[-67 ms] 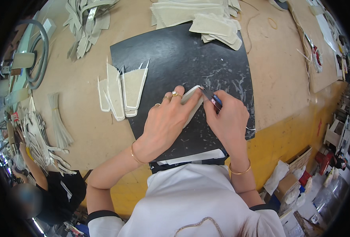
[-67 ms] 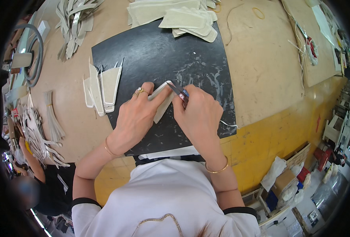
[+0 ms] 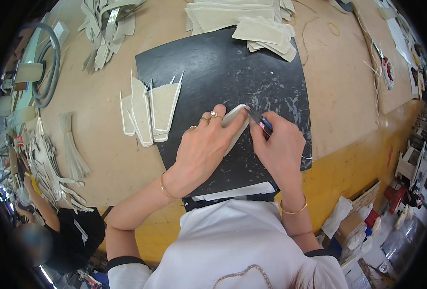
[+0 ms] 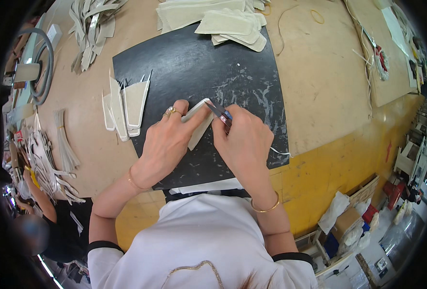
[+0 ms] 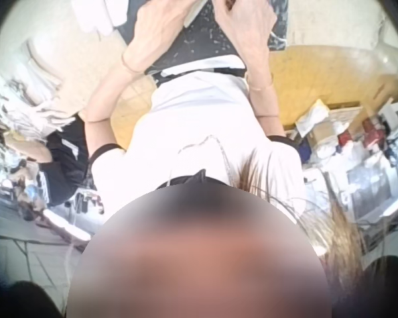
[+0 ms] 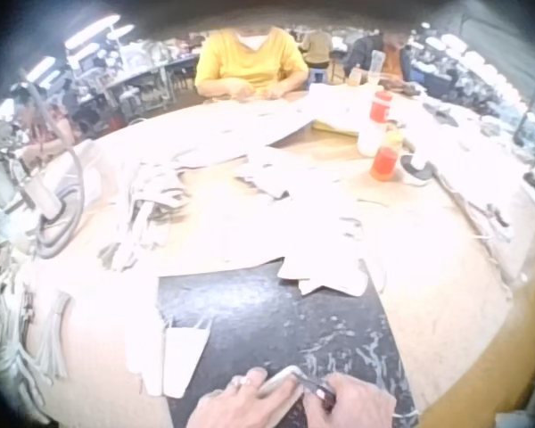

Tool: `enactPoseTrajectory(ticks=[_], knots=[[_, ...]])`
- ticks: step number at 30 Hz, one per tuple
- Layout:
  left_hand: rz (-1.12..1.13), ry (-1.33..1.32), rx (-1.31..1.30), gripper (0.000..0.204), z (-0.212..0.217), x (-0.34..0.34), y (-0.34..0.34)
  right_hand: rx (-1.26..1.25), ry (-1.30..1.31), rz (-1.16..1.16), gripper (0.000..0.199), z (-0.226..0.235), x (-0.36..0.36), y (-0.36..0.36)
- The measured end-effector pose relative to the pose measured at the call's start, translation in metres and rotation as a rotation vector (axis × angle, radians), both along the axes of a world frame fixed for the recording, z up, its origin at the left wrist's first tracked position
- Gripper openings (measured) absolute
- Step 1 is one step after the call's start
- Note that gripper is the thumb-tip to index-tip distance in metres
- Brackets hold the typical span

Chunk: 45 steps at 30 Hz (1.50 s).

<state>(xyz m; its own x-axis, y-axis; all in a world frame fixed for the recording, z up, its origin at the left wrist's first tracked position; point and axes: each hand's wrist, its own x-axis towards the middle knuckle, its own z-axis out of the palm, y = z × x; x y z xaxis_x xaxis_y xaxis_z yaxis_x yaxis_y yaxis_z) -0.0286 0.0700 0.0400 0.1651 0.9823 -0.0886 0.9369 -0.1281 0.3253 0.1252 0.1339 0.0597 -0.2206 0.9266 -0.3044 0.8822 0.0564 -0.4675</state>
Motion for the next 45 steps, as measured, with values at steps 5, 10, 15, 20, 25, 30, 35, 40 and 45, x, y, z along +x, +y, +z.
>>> enactPoseTrajectory(ticks=[5,10,15,20,25,30,35,40,45], knots=[[-0.049,0.078,0.063,0.054,-0.004,0.001,0.002,-0.084,0.016,0.000,0.022,0.001,0.004,0.005],[-0.077,0.112,0.085,0.053,-0.005,-0.001,0.003,-0.088,0.018,0.006,0.024,0.001,0.003,0.007],[-0.114,0.099,0.080,0.053,-0.007,-0.005,0.004,-0.054,0.066,-0.007,0.027,-0.001,0.006,0.001],[-0.087,0.070,0.058,0.052,-0.002,-0.005,0.006,-0.077,0.075,0.006,0.027,0.001,0.006,0.003],[0.162,-0.066,0.029,0.042,0.001,0.001,0.011,-0.081,0.086,0.027,0.026,0.004,0.009,0.015],[0.382,-0.096,0.189,0.039,-0.005,0.014,0.003,0.037,0.205,0.148,0.024,0.000,0.005,0.034],[0.423,-0.052,0.293,0.048,-0.011,0.019,-0.015,-0.068,0.177,0.246,0.028,0.001,-0.001,0.046],[0.341,0.074,0.331,0.048,-0.020,0.034,-0.029,-0.022,0.166,0.287,0.029,0.002,-0.007,0.046],[0.323,0.018,0.236,0.049,-0.027,0.036,-0.033,0.065,0.134,0.358,0.026,-0.001,-0.011,0.049]])
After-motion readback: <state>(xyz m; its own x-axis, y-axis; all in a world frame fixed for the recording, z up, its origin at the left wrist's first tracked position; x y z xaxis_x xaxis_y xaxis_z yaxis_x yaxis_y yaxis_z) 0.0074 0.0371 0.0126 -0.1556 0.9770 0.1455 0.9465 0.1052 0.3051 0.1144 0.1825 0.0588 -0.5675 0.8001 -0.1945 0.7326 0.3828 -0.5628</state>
